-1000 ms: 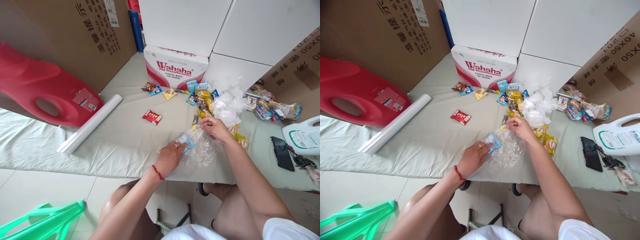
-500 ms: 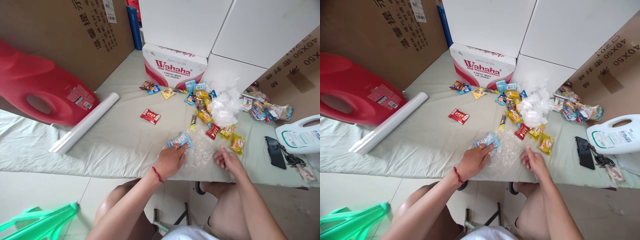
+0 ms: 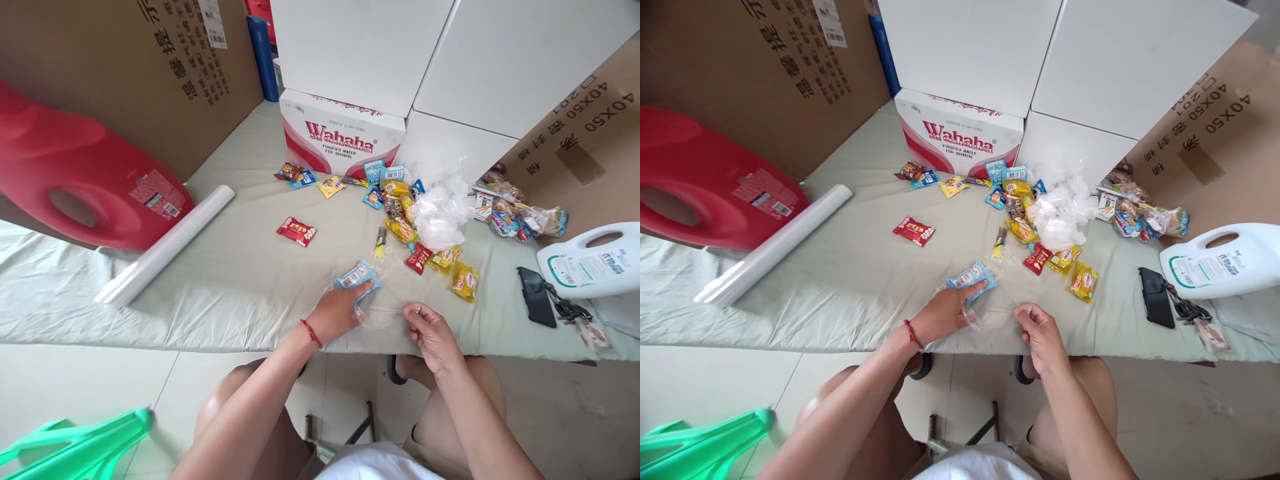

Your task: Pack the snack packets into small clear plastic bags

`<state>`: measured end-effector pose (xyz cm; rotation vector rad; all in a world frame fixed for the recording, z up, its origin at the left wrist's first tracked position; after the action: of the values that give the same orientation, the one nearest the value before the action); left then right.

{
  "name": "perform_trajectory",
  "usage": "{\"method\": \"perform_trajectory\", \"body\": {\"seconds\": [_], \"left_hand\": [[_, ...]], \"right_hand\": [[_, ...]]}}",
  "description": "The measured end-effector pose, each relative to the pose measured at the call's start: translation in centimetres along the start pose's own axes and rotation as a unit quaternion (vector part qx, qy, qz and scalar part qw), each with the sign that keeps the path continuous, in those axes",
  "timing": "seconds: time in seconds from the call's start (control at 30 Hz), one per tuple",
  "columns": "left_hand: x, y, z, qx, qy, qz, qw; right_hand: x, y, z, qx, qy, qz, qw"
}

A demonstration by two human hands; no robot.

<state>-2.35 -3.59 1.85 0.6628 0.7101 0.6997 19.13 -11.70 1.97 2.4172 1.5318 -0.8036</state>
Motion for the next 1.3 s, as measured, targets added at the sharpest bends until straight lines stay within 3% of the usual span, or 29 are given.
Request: {"method": "perform_trajectory", "body": {"seconds": [0.13, 0.33, 0.47, 0.63, 0.83, 0.97, 1.1, 1.2, 1.3], "left_hand": [[-0.5, 0.0, 0.0, 0.063, -0.01, -0.027, 0.998], [-0.7, -0.2, -0.2, 0.105, -0.028, -0.045, 0.993], [-1.5, 0.0, -0.7, 0.083, -0.037, -0.043, 0.995], [-3.9, 0.9, -1.6, 0.023, 0.025, -0.024, 0.999], [-6.1, 1.3, -2.4, 0.041, 0.085, 0.108, 0.99], [-5.8, -2.3, -0.7, 0.106, 0.046, 0.215, 0.97], [-4.5, -5.9, 0.8, 0.155, 0.078, 0.31, 0.935], [-4.2, -5.7, 0.5, 0.112, 0.062, 0.343, 0.931], [-5.2, -3.8, -1.1, -0.045, 0.077, 0.331, 0.939]], "right_hand": [[-0.5, -0.9, -1.5, 0.055, -0.039, -0.06, 0.996], [1.9, -6.6, -3.4, 0.121, -0.053, -0.13, 0.983], [4.9, -10.0, -2.9, 0.145, -0.091, -0.129, 0.977], [6.0, -11.3, -1.7, 0.144, -0.122, -0.134, 0.973], [5.1, -11.1, -1.8, 0.166, -0.117, -0.171, 0.964], [4.8, -11.2, -2.0, 0.17, -0.113, -0.17, 0.964], [4.4, -11.5, -2.2, 0.171, -0.115, -0.161, 0.965], [4.2, -11.6, -2.2, 0.166, -0.111, -0.161, 0.967], [4.0, -11.6, -2.4, 0.161, -0.114, -0.162, 0.967]]}}
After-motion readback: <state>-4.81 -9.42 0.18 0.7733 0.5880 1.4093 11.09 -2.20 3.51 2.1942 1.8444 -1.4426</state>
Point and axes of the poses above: each hand's wrist, its own x-axis towards the middle knuckle, its own y-axis out of the back of the hand, z = x × y, the point moved 1 cm from there along x, towards the middle knuckle, and after that the axes turned 8 degrees about x, right-handed, at the moved point
